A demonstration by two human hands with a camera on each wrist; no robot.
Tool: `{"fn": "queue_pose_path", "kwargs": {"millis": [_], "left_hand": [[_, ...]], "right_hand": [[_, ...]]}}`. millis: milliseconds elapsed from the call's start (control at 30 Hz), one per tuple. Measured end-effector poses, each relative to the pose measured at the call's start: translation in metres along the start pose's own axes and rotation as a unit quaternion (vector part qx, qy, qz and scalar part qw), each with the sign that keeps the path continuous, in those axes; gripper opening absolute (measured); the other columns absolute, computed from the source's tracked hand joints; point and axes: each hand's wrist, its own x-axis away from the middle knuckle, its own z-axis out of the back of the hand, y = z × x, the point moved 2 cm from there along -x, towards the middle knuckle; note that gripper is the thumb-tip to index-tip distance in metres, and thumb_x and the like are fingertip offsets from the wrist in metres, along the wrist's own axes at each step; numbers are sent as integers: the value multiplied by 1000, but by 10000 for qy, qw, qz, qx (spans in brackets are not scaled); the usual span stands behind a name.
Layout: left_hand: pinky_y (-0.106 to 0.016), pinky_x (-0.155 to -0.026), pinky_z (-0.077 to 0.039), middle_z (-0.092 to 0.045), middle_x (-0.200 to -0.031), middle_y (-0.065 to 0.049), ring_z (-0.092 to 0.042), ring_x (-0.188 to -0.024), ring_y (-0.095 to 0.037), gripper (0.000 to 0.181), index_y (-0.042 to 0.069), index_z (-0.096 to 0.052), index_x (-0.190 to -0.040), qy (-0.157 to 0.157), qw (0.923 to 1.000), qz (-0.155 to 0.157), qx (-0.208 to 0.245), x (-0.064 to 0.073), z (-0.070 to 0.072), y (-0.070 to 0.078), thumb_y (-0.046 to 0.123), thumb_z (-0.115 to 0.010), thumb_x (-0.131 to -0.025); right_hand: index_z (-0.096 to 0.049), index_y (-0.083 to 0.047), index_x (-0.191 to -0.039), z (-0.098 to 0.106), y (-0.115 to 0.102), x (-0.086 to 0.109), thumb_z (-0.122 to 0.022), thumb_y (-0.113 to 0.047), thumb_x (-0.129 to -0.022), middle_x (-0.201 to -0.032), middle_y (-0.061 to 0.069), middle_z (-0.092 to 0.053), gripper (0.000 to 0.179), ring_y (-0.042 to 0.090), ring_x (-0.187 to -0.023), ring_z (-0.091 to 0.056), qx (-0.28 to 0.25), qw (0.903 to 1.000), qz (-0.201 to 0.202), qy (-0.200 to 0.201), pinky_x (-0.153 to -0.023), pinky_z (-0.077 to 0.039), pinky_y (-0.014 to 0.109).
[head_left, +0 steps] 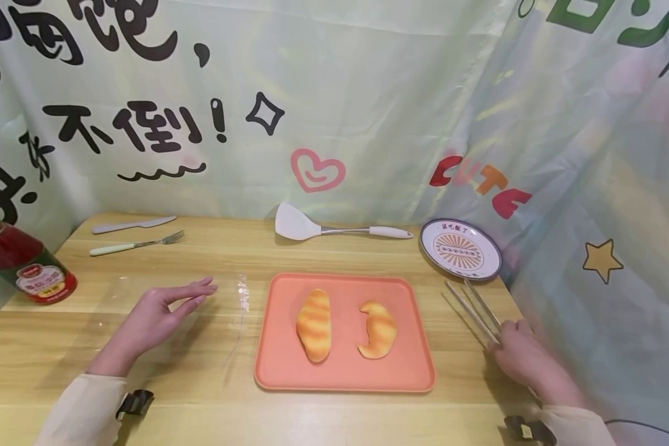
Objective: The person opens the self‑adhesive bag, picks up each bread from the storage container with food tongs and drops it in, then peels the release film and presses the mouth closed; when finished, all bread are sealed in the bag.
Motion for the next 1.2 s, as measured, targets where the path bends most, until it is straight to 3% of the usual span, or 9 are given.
{"fn": "queue_pose_path", "kwargs": {"millis": [133, 267, 333, 400, 633, 733, 833, 1067, 1200], "left_hand": [[-3, -93, -30, -63, -129, -9, -58, -117, -14, 26, 11, -73, -117, -18, 10000, 23, -8, -1, 0, 1, 3, -67, -93], [-3, -93, -31, -62, -130, -9, -60, -117, -24, 27, 13, -74, -117, -44, 10000, 83, 11, -1, 0, 5, 3, -67, -93], [-3, -92, -31, -62, -130, -9, -59, -117, -29, 27, 13, -74, -117, -70, 9999, 89, 44, -1, 1, 6, 4, -67, -93], [-3, -92, -31, -61, -131, -10, -59, -117, -31, 27, 12, -73, -117, -88, 9999, 79, 59, -2, 1, 8, 4, -67, -93], [-3, -93, -31, -61, -130, -12, -59, -117, -27, 27, 10, -73, -118, -153, 9998, 5, 134, -4, 2, 8, 4, -68, -92], [-2, -92, -31, -61, -131, -10, -59, -116, -31, 26, 9, -73, -118, -173, 9998, 85, 102, -4, 2, 10, 4, -68, -93], [-2, -91, -30, -61, -131, -11, -59, -116, -33, 25, 8, -72, -118, -178, 9997, 163, 46, -4, 3, 9, 6, -67, -94], [-3, -91, -29, -59, -133, -12, -58, -117, -35, 26, 9, -72, -119, -214, 9994, 277, 8, -4, 3, 9, 10, -67, -94], [-2, -90, -30, -59, -133, -12, -57, -118, -36, 26, 9, -72, -120, -217, 9994, 261, 47, -4, 4, 9, 10, -68, -94]], "right_hand": [[-48, 19, -110, 4, 3, 2, -61, -9, -90, -88, 24, -50, 36, 35, -78, -51, -166, 9997, 144, 115, -67, -46, 53], [-47, 14, -123, 7, 3, 4, -63, -10, -93, -85, 13, -59, 42, 29, -77, -56, -267, 9980, 507, 277, -66, -49, 48], [-50, 10, -125, 8, 2, 6, -64, -10, -94, -83, 7, -59, 40, 26, -77, -56, -269, 9960, 754, 391, -67, -49, 47], [-52, 9, -125, 10, 0, 7, -64, -12, -95, -88, 11, -62, 39, 31, -83, -60, -316, 9940, 921, 500, -73, -50, 51], [-63, -1, -111, 16, -8, 13, -68, -23, -94, -86, 1, -61, 29, 22, -80, -57, -507, 9921, 934, 671, -70, -49, 45], [-65, 0, -114, 20, -12, 17, -70, -24, -93, -94, 5, -66, 33, 24, -86, -61, -511, 9902, 1079, 724, -74, -50, 48], [-66, 0, -116, 22, -17, 22, -71, -28, -92, -100, 7, -68, 37, 24, -88, -62, -466, 9897, 1199, 631, -75, -51, 48], [-68, -5, -115, 21, -30, 31, -74, -32, -89, -86, -9, -61, 38, 10, -75, -53, -431, 9918, 1199, 91, -67, -49, 33], [-68, -8, -110, 19, -37, 34, -75, -29, -88, -79, -13, -55, 32, 6, -70, -49, -452, 9904, 1303, -15, -61, -45, 28]]}}
